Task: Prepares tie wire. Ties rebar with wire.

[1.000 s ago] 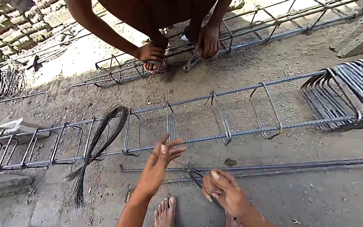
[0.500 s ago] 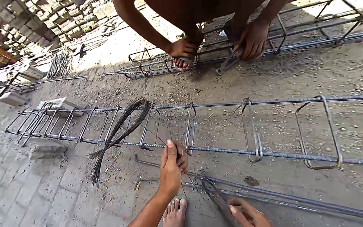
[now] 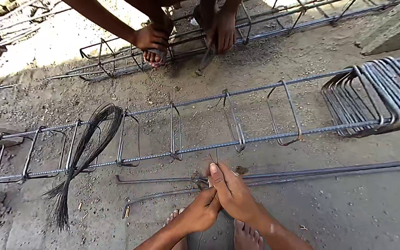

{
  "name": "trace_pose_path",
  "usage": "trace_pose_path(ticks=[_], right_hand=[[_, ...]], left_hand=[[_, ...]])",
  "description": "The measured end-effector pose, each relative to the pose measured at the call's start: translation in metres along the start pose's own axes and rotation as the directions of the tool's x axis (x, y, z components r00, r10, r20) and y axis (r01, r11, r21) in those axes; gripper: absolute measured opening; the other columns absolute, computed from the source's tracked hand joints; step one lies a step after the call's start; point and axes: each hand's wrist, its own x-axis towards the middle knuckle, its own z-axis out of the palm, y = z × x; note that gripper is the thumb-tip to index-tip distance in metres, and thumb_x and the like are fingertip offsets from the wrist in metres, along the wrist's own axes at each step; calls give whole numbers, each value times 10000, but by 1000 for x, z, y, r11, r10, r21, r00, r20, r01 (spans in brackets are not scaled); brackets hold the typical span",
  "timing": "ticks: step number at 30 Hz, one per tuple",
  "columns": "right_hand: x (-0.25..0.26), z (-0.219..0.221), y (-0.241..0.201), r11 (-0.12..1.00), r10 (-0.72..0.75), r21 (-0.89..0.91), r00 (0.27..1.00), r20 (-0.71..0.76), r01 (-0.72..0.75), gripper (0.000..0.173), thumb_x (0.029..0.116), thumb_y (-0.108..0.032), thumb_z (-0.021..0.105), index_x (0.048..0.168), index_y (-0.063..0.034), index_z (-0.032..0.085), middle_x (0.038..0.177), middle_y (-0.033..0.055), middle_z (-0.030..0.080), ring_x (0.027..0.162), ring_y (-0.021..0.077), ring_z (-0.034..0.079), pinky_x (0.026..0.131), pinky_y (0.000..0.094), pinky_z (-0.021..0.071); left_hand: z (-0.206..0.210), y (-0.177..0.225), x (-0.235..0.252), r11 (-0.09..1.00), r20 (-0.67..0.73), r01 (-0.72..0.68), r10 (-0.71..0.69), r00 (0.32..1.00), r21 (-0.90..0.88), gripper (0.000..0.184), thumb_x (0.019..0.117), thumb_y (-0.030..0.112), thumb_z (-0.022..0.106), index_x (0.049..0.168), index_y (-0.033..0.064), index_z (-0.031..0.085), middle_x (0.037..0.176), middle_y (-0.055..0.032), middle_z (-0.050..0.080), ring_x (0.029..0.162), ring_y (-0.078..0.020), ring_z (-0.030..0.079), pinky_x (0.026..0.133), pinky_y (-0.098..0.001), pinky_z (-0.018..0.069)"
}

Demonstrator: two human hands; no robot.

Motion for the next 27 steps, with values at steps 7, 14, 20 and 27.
trace_pose_path(ticks=[7,14,20,27], right_hand=[[7,-27,-6,805,7,575,966,-259,149,437,1128,-353,322,761,-204,507,608,-108,442,573,43,524,674,277,564],[15,-25,-3,795,-16,591,978,-209,139,464,1135,-348,233,1017,-108,612,682,-69,561,600,80,606,651,303,596],[13,-13,4,789,-37,592,975,-221,164,507,1138,-330,196,1134,-52,620,724,-35,641,622,95,644,648,309,602],[12,-12,11,785,-34,597,973,-228,167,516,1137,-335,194,1159,-38,615,724,-28,647,611,91,641,632,293,595]], left_hand=[[-5,-11,-2,985,107,-37,19,994,166,368,1117,295,390,920,58,592,695,38,475,585,-24,449,561,-198,404],[-17,-19,-16,988,64,-128,123,990,85,392,1132,310,335,1050,59,624,658,74,429,542,13,393,518,-158,363],[-15,-24,-20,984,7,-154,154,988,94,450,1136,337,318,1131,33,650,655,58,507,537,14,449,522,-156,415],[-6,-23,-16,988,-11,-150,150,989,26,443,1138,310,325,1232,13,639,702,34,613,537,10,523,509,-160,472]])
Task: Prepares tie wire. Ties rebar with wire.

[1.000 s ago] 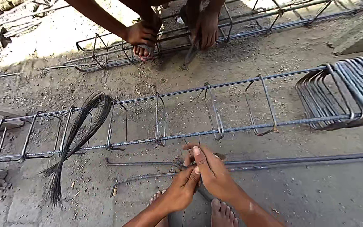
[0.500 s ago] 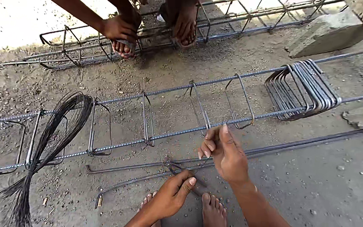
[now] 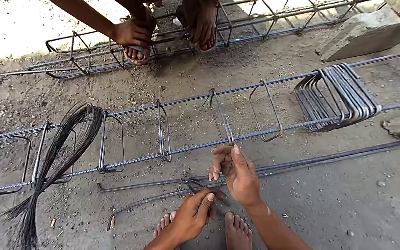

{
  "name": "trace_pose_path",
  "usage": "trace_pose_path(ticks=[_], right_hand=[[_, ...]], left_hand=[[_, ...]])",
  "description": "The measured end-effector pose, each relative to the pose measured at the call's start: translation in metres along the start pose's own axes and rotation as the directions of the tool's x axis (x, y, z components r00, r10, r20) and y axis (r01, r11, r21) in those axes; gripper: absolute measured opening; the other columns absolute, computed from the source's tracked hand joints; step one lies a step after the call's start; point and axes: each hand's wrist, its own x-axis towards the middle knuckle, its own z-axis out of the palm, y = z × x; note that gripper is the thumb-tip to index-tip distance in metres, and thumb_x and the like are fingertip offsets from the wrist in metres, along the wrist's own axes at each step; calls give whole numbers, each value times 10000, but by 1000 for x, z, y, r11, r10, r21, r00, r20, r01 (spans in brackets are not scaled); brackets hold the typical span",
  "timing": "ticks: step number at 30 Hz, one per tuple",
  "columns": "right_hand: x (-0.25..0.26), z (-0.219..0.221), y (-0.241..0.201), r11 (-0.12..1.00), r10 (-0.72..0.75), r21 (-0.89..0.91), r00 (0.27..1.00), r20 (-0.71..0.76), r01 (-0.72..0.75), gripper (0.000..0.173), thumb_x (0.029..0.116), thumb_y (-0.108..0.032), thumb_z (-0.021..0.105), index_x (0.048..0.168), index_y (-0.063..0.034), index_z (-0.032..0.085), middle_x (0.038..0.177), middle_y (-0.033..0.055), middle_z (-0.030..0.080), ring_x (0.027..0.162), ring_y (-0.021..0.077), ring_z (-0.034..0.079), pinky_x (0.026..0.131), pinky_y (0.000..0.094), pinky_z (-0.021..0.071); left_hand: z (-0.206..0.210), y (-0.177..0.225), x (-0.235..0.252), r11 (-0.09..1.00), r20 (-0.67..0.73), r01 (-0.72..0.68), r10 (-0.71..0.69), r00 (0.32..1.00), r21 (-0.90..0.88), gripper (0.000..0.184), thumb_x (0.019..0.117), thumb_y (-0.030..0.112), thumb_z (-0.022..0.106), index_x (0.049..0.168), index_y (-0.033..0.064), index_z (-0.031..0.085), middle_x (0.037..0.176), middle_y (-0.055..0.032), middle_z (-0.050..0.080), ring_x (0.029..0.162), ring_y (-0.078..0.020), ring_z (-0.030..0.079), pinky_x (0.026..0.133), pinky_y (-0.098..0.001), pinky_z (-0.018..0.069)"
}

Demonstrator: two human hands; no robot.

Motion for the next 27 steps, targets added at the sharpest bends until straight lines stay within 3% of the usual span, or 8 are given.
trace_pose_path(ticks=[7,13,18,22,25,27], right_hand=[[-7,4,7,998,32,-48,999,21,-31,480,1142,-281,188,1133,-24,593,727,-42,627,609,72,617,629,274,580],[-2,3,4,994,-14,-104,1000,-24,12,440,1141,-227,204,1072,-29,591,726,-34,665,620,74,655,633,265,596],[0,2,2,998,-29,-64,995,-90,24,394,1137,-219,249,950,-95,574,679,-50,615,585,73,629,605,266,588],[1,-1,-1,996,-50,-76,992,-120,41,396,1133,-217,251,939,-100,575,676,-47,616,580,80,632,593,268,588],[1,1,0,999,-50,-17,990,-134,48,384,1134,-238,260,929,-119,562,657,-58,584,560,74,608,585,272,581],[1,2,0,998,-34,44,988,-149,41,393,1135,-258,271,891,-130,551,624,-67,539,533,73,586,577,269,578]], left_hand=[[2,-1,4,998,-71,29,-33,997,-65,419,1139,313,319,1170,34,630,689,49,602,527,-3,538,494,-170,485],[4,-3,4,998,-34,24,-26,999,-66,425,1141,301,307,1213,31,628,684,48,596,536,-4,545,511,-171,496],[7,-8,1,997,-8,34,-35,999,-73,420,1141,294,311,1202,32,633,689,40,604,543,-18,560,524,-187,514],[9,-8,0,993,12,65,-65,998,-94,431,1141,299,298,1182,27,630,694,40,604,556,-19,571,546,-195,529],[9,-7,2,993,4,63,-62,998,-102,423,1141,306,299,1138,44,630,669,60,564,533,-4,526,522,-176,490],[10,-9,2,992,-4,66,-67,998,-107,411,1137,305,308,1098,61,637,635,82,491,509,13,447,491,-160,418]])
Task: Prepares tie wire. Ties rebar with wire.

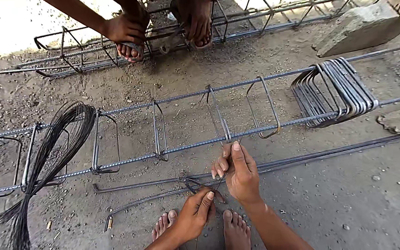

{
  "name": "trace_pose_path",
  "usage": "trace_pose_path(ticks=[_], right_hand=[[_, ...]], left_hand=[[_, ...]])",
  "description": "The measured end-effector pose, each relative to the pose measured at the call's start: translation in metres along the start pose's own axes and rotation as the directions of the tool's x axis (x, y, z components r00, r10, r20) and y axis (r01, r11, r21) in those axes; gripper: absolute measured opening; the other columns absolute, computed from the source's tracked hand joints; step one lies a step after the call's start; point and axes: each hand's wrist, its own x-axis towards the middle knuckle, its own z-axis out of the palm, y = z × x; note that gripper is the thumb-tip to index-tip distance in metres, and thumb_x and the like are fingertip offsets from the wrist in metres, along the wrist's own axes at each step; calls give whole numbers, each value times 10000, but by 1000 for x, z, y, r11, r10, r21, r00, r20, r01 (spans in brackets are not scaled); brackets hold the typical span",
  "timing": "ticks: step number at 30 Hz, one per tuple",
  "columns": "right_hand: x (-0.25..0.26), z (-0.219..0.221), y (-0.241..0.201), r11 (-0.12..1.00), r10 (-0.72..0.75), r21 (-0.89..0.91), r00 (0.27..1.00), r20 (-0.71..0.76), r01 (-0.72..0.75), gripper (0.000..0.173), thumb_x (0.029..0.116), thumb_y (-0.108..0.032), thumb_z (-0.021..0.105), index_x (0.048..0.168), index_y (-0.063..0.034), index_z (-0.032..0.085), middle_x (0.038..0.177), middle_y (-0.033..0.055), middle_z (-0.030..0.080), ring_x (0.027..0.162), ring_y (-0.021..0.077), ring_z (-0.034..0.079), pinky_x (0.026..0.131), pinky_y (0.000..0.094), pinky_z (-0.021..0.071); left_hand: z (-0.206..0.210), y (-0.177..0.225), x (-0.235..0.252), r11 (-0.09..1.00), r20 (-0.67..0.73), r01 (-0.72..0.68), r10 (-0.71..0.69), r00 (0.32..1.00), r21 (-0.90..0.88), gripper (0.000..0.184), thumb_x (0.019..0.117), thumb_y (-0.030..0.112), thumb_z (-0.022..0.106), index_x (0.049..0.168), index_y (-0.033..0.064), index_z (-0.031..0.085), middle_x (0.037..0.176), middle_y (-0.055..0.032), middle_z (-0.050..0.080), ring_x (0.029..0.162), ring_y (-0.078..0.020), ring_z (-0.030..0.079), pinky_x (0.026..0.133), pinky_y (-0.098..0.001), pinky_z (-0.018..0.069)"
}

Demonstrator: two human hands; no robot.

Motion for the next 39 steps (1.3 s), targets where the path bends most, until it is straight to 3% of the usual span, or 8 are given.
trace_pose_path(ticks=[6,13,19,26,31,34,36,39], right_hand=[[2,1,3,998,13,55,1000,-20,-12,418,1135,-266,265,835,-143,527,607,-75,495,515,60,555,566,244,564],[6,0,2,999,-31,40,999,-43,33,416,1135,-294,275,851,-152,544,623,-68,519,535,67,570,580,243,564],[7,-2,4,996,-72,-50,995,-70,68,405,1134,-267,269,860,-150,543,622,-64,537,529,66,572,574,246,563],[8,-4,6,992,-90,-91,993,-75,83,397,1135,-277,278,880,-144,552,643,-46,574,541,72,584,563,240,550],[12,-4,3,994,-19,-108,998,-57,13,423,1133,-282,239,888,-146,556,671,-33,608,582,93,623,613,266,578],[12,-12,0,975,67,-221,990,125,-38,516,1124,-437,223,1212,-81,586,1030,52,719,908,183,722,849,368,618],[2,-10,2,943,175,-322,943,282,-79,684,1069,-613,280,1450,-62,420,1278,82,667,1134,226,678,969,417,577],[-32,10,12,883,371,-455,767,523,-117,821,1045,-619,392,1530,41,330,1391,126,604,1262,187,610,1046,384,533]], left_hand=[[2,-2,0,991,-5,69,-70,998,-116,393,1128,299,329,1053,115,667,610,140,368,494,38,318,461,-148,284],[4,-3,3,981,21,93,-90,996,-173,414,1125,275,321,1052,104,691,599,150,347,492,45,296,461,-147,254],[6,-1,2,972,54,121,-112,992,-200,461,1137,227,265,1276,-6,637,658,28,621,537,-33,585,556,-204,540],[8,0,2,971,64,137,-127,990,-196,464,1140,218,254,1306,-22,616,725,-14,697,618,-73,672,664,-249,602],[8,-1,0,968,-14,153,-159,987,-201,421,1122,240,305,1110,83,696,588,138,371,476,39,312,449,-149,271],[-4,10,-2,975,-139,17,-49,989,-220,392,1129,312,333,979,138,650,583,153,357,485,49,310,462,-140,271],[-19,30,0,957,-307,-122,37,951,-263,379,1124,363,347,905,175,592,577,143,384,482,37,346,467,-145,309],[-38,64,4,879,-576,-350,109,810,-325,406,1130,319,278,829,202,524,563,130,404,456,24,364,454,-134,331]])
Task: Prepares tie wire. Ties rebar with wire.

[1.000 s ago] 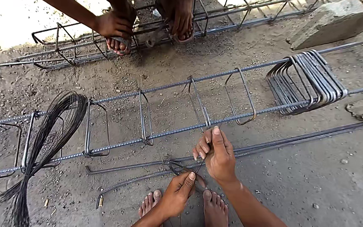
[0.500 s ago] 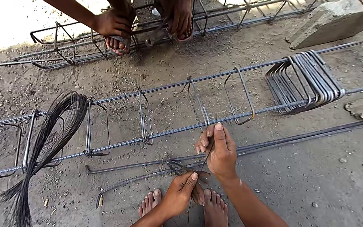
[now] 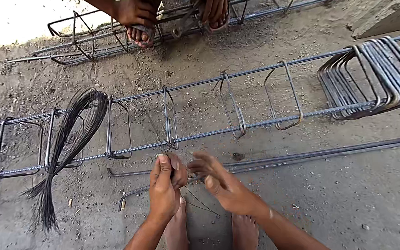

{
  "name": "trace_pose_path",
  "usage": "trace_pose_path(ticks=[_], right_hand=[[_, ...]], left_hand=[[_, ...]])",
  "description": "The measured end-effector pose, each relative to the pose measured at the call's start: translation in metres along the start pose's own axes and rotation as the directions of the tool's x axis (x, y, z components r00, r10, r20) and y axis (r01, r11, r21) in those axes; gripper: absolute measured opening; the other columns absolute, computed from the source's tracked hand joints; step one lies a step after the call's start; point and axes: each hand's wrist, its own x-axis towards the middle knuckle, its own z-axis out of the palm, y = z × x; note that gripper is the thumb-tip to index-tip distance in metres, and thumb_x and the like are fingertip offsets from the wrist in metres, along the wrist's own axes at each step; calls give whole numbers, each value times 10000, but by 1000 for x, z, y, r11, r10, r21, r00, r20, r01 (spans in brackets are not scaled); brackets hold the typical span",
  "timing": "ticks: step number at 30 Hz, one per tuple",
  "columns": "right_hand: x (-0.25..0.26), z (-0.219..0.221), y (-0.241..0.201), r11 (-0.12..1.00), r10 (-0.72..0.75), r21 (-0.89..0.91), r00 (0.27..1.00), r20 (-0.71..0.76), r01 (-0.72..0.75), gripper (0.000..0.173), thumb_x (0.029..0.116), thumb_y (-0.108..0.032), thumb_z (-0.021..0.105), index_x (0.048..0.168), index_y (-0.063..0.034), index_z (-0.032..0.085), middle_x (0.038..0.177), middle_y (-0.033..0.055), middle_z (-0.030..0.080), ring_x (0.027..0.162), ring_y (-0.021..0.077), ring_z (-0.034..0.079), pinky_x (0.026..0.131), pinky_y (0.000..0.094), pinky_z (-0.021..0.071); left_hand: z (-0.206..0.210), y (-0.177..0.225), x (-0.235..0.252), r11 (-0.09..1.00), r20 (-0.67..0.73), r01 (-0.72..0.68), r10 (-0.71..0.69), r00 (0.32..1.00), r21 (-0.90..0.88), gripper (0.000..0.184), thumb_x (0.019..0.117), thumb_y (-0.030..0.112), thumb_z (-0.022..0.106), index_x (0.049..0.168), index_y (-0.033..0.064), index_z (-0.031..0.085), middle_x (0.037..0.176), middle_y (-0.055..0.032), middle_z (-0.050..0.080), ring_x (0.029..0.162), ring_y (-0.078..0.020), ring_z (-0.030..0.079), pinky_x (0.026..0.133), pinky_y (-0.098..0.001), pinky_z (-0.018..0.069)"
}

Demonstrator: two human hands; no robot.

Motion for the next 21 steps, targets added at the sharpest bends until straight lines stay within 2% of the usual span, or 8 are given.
trace_pose_path(ticks=[2,4,5,8,10,14,17,21], right_hand=[[-7,24,4,994,108,-11,968,226,-108,660,1066,-498,466,1466,26,445,1298,132,648,1183,141,635,1025,339,517],[-11,40,10,977,200,11,930,308,-214,440,1103,-378,441,1248,4,603,960,76,683,836,72,651,784,255,541],[-13,43,13,970,216,44,925,312,-241,415,1112,-358,416,1144,-4,631,828,32,630,701,37,593,672,214,509],[-20,46,19,941,189,235,955,227,-243,487,1107,-444,358,862,-104,606,645,-125,447,532,-80,385,501,118,329],[-18,46,18,886,246,336,939,240,-318,552,1096,-540,232,782,-190,519,592,-153,373,479,-65,328,449,138,280],[-21,52,23,704,221,578,900,375,-414,452,1103,-503,320,751,-243,436,563,-144,308,447,-35,302,427,149,265],[-23,50,26,640,163,664,912,376,-388,400,1113,-425,374,783,-222,472,574,-131,324,447,-33,309,421,140,269],[-24,41,14,808,215,492,940,266,-324,338,1114,-374,391,880,-185,544,598,-131,345,474,-40,329,453,138,298]], left_hand=[[0,17,7,992,-123,-109,102,987,-59,464,1132,317,205,805,194,511,541,117,401,439,9,370,449,-138,337],[-2,32,12,982,-206,-176,160,965,-65,519,1131,348,155,789,190,511,523,107,405,422,1,370,435,-142,339],[-4,37,15,980,-240,-186,166,957,-65,541,1130,369,131,778,194,503,515,108,398,412,0,361,425,-142,331],[-19,45,21,984,-319,-137,94,943,-113,579,1122,429,112,751,211,499,512,119,383,400,6,335,408,-137,302],[-31,48,24,977,-336,-106,39,941,-184,572,1122,443,130,751,212,499,509,122,372,390,9,326,396,-133,291],[-46,57,28,928,-270,-72,-31,962,-366,545,1123,420,128,775,207,489,511,111,347,389,6,319,391,-130,281],[-58,65,26,909,-235,-74,-27,972,-411,502,1123,358,149,802,193,497,524,99,368,395,-1,339,395,-132,292],[-84,77,24,928,-229,-106,23,973,-357,519,1114,313,145,776,181,516,550,92,412,448,-14,393,444,-151,336]])
